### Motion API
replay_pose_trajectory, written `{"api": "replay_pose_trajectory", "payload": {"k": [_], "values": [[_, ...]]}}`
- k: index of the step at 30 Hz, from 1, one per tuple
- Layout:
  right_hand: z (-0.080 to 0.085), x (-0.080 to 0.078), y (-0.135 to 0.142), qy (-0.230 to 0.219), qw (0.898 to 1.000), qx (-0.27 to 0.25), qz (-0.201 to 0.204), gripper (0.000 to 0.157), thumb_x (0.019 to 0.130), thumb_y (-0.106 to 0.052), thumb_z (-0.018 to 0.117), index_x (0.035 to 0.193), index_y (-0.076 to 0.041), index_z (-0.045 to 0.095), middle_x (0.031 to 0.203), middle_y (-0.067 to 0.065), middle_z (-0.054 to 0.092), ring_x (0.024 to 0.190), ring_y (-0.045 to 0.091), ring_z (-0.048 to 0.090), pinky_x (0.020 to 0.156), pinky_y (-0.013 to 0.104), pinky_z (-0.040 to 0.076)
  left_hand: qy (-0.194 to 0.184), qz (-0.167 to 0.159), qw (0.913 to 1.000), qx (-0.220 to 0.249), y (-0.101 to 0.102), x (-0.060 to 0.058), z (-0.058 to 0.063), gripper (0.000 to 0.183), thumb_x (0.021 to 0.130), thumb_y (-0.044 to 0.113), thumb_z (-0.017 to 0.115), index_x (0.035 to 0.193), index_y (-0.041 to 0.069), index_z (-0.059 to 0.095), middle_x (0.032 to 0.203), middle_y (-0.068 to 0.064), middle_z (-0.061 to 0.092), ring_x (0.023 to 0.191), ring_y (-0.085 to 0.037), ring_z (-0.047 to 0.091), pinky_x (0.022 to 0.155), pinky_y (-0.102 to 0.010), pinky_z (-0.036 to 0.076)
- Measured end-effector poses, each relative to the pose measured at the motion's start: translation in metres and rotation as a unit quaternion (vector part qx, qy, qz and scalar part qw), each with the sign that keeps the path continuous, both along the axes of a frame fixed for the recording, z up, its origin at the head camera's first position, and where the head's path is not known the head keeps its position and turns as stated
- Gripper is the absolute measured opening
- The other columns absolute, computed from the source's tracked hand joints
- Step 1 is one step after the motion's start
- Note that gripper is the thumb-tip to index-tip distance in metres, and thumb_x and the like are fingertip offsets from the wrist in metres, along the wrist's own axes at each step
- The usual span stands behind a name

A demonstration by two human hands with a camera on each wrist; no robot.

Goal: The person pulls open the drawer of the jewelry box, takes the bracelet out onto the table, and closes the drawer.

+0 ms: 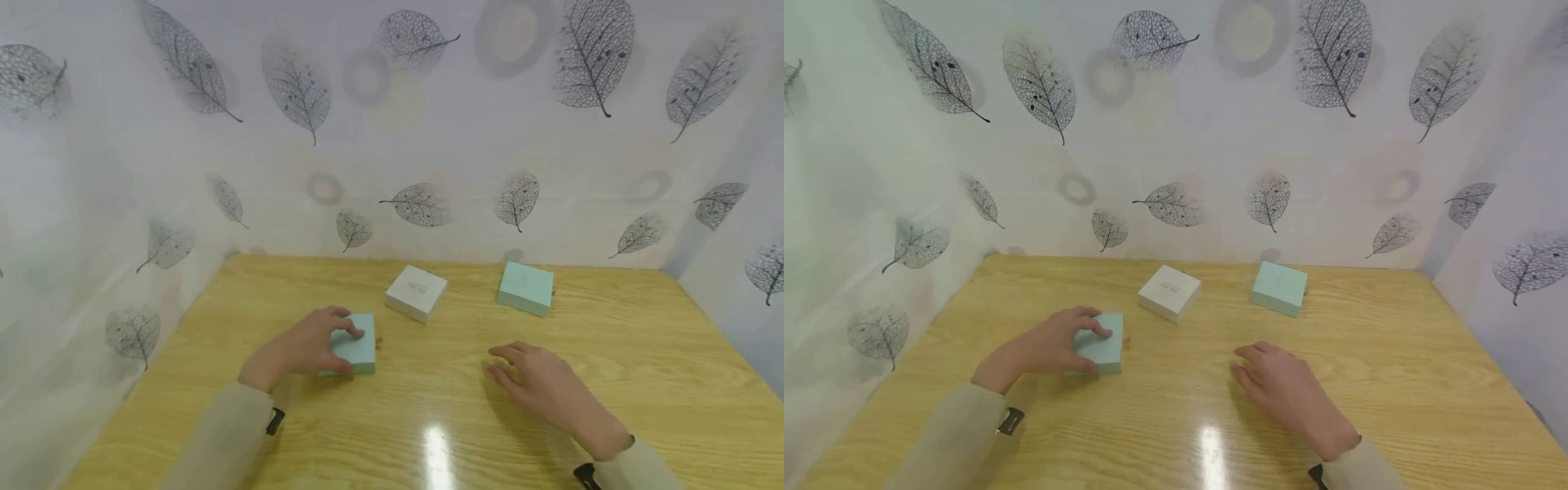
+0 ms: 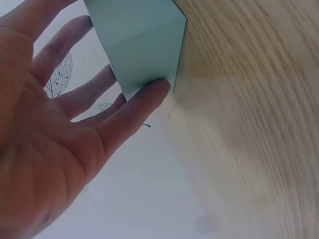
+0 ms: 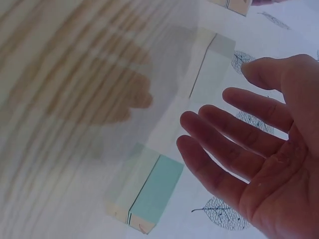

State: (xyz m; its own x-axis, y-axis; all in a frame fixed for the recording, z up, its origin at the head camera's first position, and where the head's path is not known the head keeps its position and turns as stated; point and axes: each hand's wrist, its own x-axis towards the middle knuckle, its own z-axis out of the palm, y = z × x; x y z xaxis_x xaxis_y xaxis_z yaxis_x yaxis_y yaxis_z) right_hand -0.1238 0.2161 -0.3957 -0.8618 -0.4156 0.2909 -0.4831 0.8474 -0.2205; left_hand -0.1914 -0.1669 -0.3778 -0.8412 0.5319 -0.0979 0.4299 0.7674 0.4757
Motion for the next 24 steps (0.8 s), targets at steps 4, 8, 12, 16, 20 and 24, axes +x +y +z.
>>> {"api": "replay_pose_trajectory", "payload": {"k": [4, 8, 12, 16, 20, 24], "values": [[-0.002, -0.003, -0.006, -0.005, 1.0, -0.016, -0.001, 0.019, 0.092, -0.018, 0.076, 0.109, -0.009, 0.077, 0.1, 0.004, 0.078, 0.077, 0.012, 0.071, 0.065, 0.028, 0.058, 0.01, -0.01, 0.9999, 0.0, 0.006, 0.004, 0.0, 0.051, 0.076, 0.035, 0.091, 0.119, 0.015, 0.073, 0.148, -0.023, 0.052, 0.136, -0.047, 0.049, 0.111, -0.06, 0.044], [-0.004, -0.006, -0.012, -0.029, 0.998, -0.046, -0.015, 0.018, 0.093, -0.017, 0.074, 0.108, -0.008, 0.077, 0.1, 0.005, 0.078, 0.078, 0.013, 0.072, 0.066, 0.027, 0.059, 0.011, -0.018, 0.9998, 0.003, 0.013, 0.007, -0.002, 0.05, 0.075, 0.035, 0.092, 0.117, 0.015, 0.073, 0.146, -0.024, 0.054, 0.136, -0.046, 0.049, 0.111, -0.059, 0.045], [-0.002, -0.009, -0.02, -0.068, 0.994, -0.086, -0.004, 0.016, 0.095, -0.014, 0.071, 0.107, -0.006, 0.077, 0.101, 0.007, 0.079, 0.076, 0.01, 0.071, 0.065, 0.021, 0.057, 0.005, -0.027, 0.9996, 0.01, 0.022, 0.012, -0.003, 0.049, 0.075, 0.035, 0.092, 0.115, 0.014, 0.073, 0.146, -0.023, 0.054, 0.135, -0.046, 0.049, 0.111, -0.06, 0.044], [0.002, -0.013, -0.03, -0.09, 0.989, -0.119, 0.013, 0.016, 0.096, -0.011, 0.068, 0.107, -0.003, 0.077, 0.099, 0.007, 0.079, 0.075, 0.01, 0.071, 0.063, 0.018, 0.055, 0.006, -0.029, 0.9995, 0.01, 0.031, 0.017, -0.004, 0.048, 0.075, 0.036, 0.091, 0.115, 0.016, 0.073, 0.147, -0.022, 0.053, 0.136, -0.046, 0.048, 0.111, -0.06, 0.044], [0.003, -0.016, -0.039, -0.096, 0.983, -0.154, 0.004, 0.014, 0.095, -0.009, 0.068, 0.104, -0.003, 0.078, 0.097, 0.008, 0.08, 0.076, 0.014, 0.074, 0.063, 0.019, 0.056, 0.004, -0.032, 0.9994, 0.01, 0.039, 0.022, -0.003, 0.047, 0.076, 0.037, 0.091, 0.115, 0.018, 0.073, 0.149, -0.022, 0.052, 0.138, -0.046, 0.047, 0.111, -0.061, 0.044], [0.002, -0.019, -0.048, -0.117, 0.976, -0.185, -0.005, 0.014, 0.095, -0.01, 0.069, 0.103, -0.003, 0.078, 0.097, 0.008, 0.08, 0.077, 0.016, 0.074, 0.064, 0.02, 0.057, 0.0, -0.035, 0.9993, 0.011, 0.047, 0.027, -0.001, 0.048, 0.076, 0.037, 0.09, 0.117, 0.018, 0.073, 0.151, -0.021, 0.05, 0.139, -0.046, 0.046, 0.111, -0.061, 0.045]]}}
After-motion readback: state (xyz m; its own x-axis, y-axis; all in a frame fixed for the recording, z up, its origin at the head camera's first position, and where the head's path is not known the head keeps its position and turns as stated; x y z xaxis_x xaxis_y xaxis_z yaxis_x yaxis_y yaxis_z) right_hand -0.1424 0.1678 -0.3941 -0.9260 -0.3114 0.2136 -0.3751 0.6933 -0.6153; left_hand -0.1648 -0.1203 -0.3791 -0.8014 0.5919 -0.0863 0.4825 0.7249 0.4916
